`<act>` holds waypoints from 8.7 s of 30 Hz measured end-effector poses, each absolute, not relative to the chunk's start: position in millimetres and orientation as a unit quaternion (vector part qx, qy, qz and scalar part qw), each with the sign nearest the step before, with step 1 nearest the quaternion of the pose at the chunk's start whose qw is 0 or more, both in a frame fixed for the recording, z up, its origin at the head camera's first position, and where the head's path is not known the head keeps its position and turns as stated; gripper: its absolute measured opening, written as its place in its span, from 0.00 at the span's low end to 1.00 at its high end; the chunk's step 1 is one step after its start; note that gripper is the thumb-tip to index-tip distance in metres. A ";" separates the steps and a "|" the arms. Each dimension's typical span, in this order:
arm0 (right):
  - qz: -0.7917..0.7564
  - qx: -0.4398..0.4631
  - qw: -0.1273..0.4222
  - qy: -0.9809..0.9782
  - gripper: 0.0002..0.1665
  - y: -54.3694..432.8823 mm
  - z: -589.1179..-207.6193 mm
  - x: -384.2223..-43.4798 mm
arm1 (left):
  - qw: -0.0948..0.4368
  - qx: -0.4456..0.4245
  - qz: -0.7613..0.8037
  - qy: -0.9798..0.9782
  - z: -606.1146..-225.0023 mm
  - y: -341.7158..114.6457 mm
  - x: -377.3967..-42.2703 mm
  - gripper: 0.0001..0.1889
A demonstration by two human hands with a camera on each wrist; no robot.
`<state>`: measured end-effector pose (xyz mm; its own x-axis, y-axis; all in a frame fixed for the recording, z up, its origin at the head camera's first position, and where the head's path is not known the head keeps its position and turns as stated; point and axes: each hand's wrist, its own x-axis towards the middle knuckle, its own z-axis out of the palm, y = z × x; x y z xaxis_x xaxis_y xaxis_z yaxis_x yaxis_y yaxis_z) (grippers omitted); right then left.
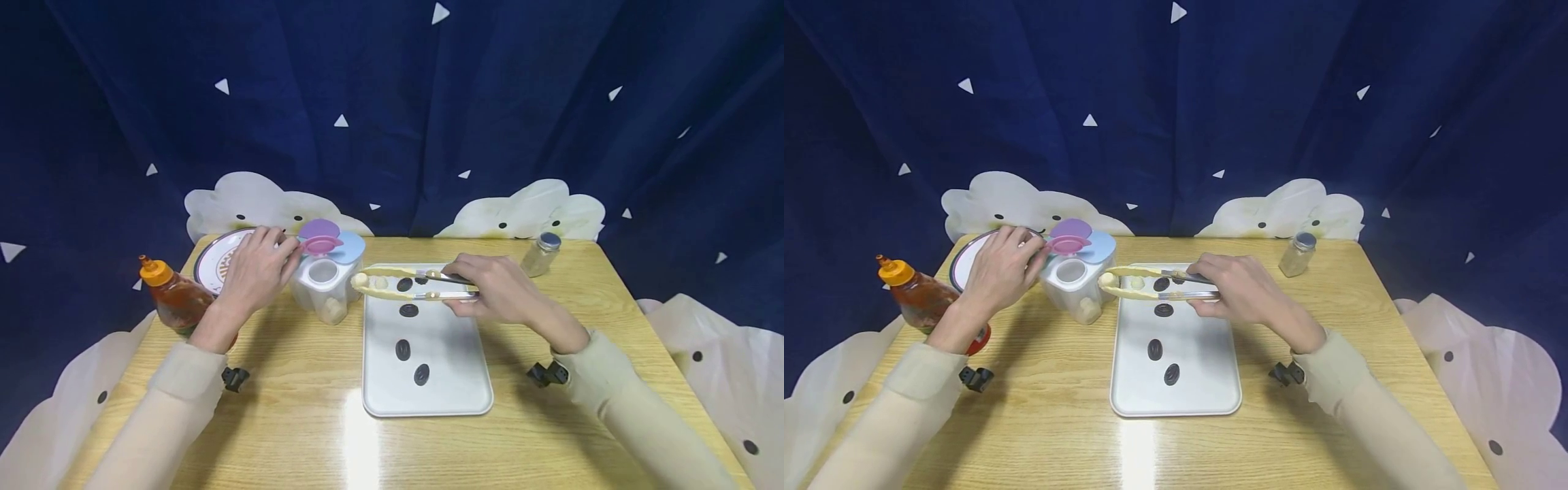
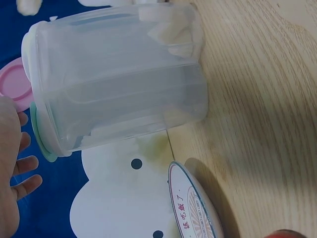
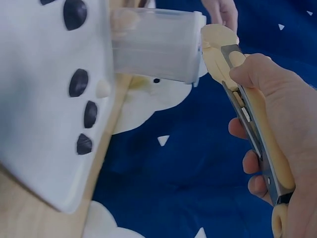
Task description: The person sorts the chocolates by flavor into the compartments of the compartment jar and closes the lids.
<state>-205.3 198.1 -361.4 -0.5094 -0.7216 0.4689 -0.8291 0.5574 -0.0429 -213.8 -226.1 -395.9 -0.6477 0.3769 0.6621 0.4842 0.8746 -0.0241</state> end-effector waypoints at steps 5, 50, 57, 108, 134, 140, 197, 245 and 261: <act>0.129 0.447 0.205 -0.861 0.23 183.4 -349.8 -210.8 | 0.343 -0.235 -0.079 -0.906 -395.5 -226.9 -213.1 0.09; 0.112 0.412 0.166 -0.889 0.26 181.0 -343.7 -224.9 | 0.354 -0.244 -0.079 -0.899 -396.4 -226.6 -215.0 0.09; 0.100 0.393 0.154 -0.901 0.28 204.9 -356.8 -234.4 | 0.350 -0.241 -0.081 -0.902 -396.9 -226.3 -214.7 0.10; 0.029 0.387 0.056 -0.920 0.24 186.1 -421.0 -261.1 | 0.351 -0.241 -0.082 -0.901 -397.9 -226.0 -213.8 0.09; 0.061 0.401 0.148 -0.902 0.25 222.0 -397.6 -222.5 | 0.352 -0.241 -0.084 -0.901 -397.8 -225.5 -214.3 0.09; 0.074 0.401 0.178 -0.896 0.25 226.7 -378.0 -213.5 | 0.350 -0.240 -0.083 -0.902 -397.2 -225.2 -214.2 0.09; 0.099 0.451 0.159 -0.872 0.25 135.8 -338.4 -227.4 | 0.350 -0.241 -0.082 -0.902 -397.5 -225.3 -213.8 0.09; 0.096 0.209 0.179 -0.956 0.44 323.1 -442.9 -157.1 | 0.337 -0.236 -0.088 -0.907 -397.7 -225.1 -213.1 0.09; 0.058 0.140 0.135 -0.979 0.45 376.8 -469.9 -152.6 | 0.341 -0.238 -0.090 -0.905 -398.7 -224.9 -212.9 0.09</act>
<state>-152.6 376.8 -469.9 -0.9240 -0.2594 0.2810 -0.2905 0.9539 -0.0748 -212.9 -224.9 -398.7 -0.6549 0.3694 0.6593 0.4918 0.8707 0.0007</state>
